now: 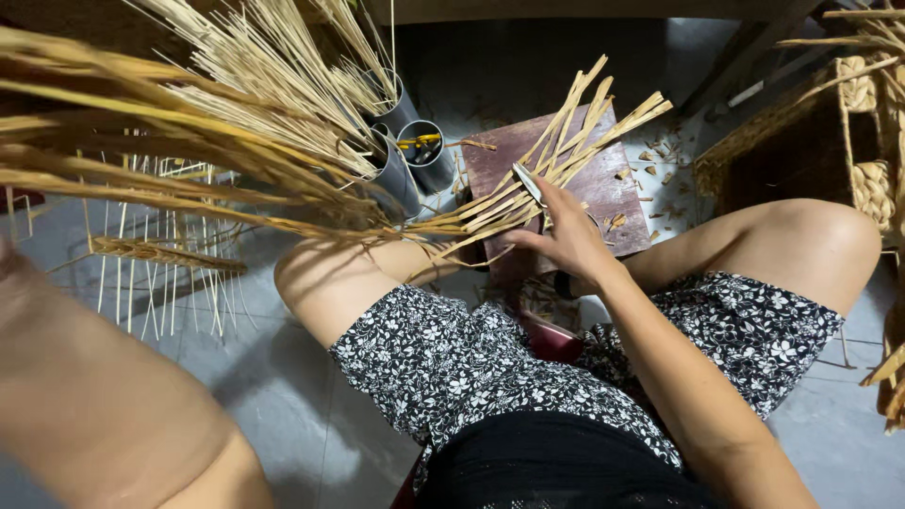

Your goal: The person sits on the floor with a small board on their lap, holding bundles of dried palm leaf strips and cutting the ends and edges with scissors. They sort through the strips, set trimmed pieces aside, and reach for more untrimmed material from piles around them.

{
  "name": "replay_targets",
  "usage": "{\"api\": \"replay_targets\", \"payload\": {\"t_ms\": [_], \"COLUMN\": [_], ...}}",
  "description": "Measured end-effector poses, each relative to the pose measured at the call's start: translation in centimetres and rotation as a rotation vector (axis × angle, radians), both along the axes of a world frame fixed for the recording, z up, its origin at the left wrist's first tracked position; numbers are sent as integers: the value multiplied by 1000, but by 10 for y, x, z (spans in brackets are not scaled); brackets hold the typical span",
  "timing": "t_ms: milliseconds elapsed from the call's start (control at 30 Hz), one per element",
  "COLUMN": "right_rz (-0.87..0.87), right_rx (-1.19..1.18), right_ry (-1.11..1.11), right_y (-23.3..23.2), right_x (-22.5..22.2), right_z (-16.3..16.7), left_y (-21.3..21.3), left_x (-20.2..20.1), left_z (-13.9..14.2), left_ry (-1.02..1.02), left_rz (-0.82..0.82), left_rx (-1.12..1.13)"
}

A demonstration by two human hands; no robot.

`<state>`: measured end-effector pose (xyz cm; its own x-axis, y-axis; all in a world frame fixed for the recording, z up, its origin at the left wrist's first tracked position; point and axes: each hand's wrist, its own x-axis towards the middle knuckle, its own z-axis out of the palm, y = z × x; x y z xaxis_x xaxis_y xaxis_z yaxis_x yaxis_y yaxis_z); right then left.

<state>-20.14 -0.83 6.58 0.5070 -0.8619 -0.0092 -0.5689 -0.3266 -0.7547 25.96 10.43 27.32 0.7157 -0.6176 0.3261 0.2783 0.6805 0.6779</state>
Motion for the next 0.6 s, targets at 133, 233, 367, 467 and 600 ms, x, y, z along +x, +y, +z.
{"api": "replay_targets", "payload": {"t_ms": [133,233,367,467,600], "right_rz": [305,441,465,549,785], "right_rx": [-190,-279,-224,342,777], "right_ry": [-455,-614,-666,-683,-601], "right_y": [15,27,26,29,55], "right_x": [33,58,103,115,108], "right_z": [88,132,145,129,96], "left_y": [-23,-20,4,37,80], "left_x": [-2,-6,-12,-13,0], "left_z": [-6,-20,-45,-58,-58], "left_ry": [10,25,77,100,97], "left_rz": [-51,-56,-16,52,141], "left_rx": [-9,3,65,99,109]}}
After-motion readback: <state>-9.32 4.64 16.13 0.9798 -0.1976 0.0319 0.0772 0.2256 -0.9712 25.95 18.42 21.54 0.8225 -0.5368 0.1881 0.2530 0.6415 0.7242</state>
